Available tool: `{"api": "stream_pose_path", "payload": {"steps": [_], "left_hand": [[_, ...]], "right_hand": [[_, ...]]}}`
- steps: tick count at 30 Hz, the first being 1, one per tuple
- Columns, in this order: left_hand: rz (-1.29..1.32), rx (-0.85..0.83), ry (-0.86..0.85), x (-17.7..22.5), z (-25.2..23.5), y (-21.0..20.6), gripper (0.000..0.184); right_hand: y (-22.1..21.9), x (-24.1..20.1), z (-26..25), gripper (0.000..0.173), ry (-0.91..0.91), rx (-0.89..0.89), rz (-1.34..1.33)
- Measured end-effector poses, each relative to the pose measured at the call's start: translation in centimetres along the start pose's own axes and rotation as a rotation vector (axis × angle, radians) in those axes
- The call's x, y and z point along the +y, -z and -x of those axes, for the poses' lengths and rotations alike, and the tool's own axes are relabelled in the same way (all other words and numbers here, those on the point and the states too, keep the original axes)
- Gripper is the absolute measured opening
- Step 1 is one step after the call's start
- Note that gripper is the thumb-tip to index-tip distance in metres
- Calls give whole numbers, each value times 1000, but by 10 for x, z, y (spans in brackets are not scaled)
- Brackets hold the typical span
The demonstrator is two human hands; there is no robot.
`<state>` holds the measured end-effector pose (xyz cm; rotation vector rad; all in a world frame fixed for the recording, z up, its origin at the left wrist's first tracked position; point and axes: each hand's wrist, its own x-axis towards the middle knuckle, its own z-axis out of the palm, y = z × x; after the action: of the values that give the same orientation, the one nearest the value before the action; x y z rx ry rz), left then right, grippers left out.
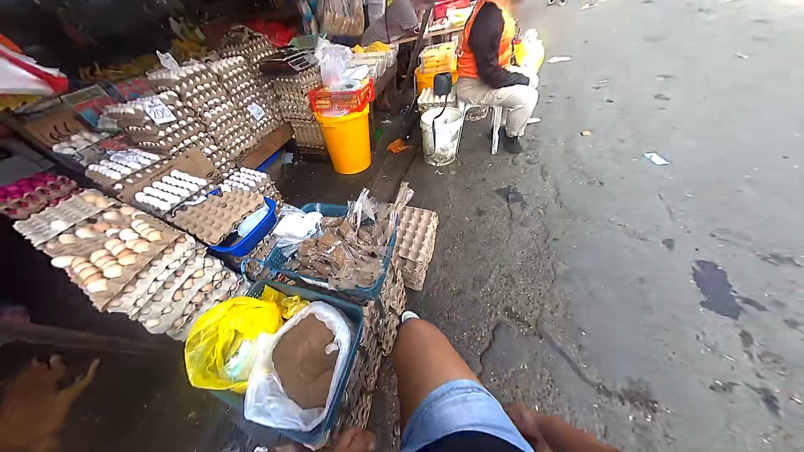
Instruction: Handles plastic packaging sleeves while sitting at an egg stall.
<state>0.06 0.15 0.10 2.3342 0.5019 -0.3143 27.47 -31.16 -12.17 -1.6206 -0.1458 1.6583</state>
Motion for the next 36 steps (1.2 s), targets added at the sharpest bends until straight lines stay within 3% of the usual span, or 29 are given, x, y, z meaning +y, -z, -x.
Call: {"api": "stream_pose_path", "payload": {"steps": [1,3,5,7,9,10,13,17,20,23,25,27,31,36], "left_hand": [[25,29,-41,4,1,1,33],[109,67,-43,15,-3,4,33],[202,128,-20,21,-9,1,34],[300,187,30,25,-13,-2,34],[390,202,66,24,-23,-7,30],[430,200,83,22,-27,-12,28],[579,195,98,3,-32,-33,20],[602,122,134,-6,-20,-48,20],[616,102,174,-1,-18,-43,24],[675,120,119,-18,-31,-54,74],[670,103,63,-25,-38,-56,88],[631,78,34,-23,-43,-55,81],[477,68,59,-11,-39,-41,43],[261,48,80,-18,-43,-35,34]], "right_hand": [[8,-2,-27,76,-94,-10,-121],[-6,-54,-29,82,-184,181,-121],[-35,-106,-14,68,-18,381,146],[-66,-141,-5,64,285,381,456],[-104,-165,5,64,579,289,621],[-123,-172,9,61,681,159,629],[-166,-171,-7,60,803,-224,650],[-172,-151,-36,27,709,-302,716],[-168,-152,-46,26,641,-293,681],[-173,-155,-43,32,602,-325,781],[-175,-160,-39,29,600,-320,894],[-170,-157,-41,28,624,-278,916],[-163,-153,-39,28,580,-170,811],[-150,-148,-51,29,515,-36,669]]}}
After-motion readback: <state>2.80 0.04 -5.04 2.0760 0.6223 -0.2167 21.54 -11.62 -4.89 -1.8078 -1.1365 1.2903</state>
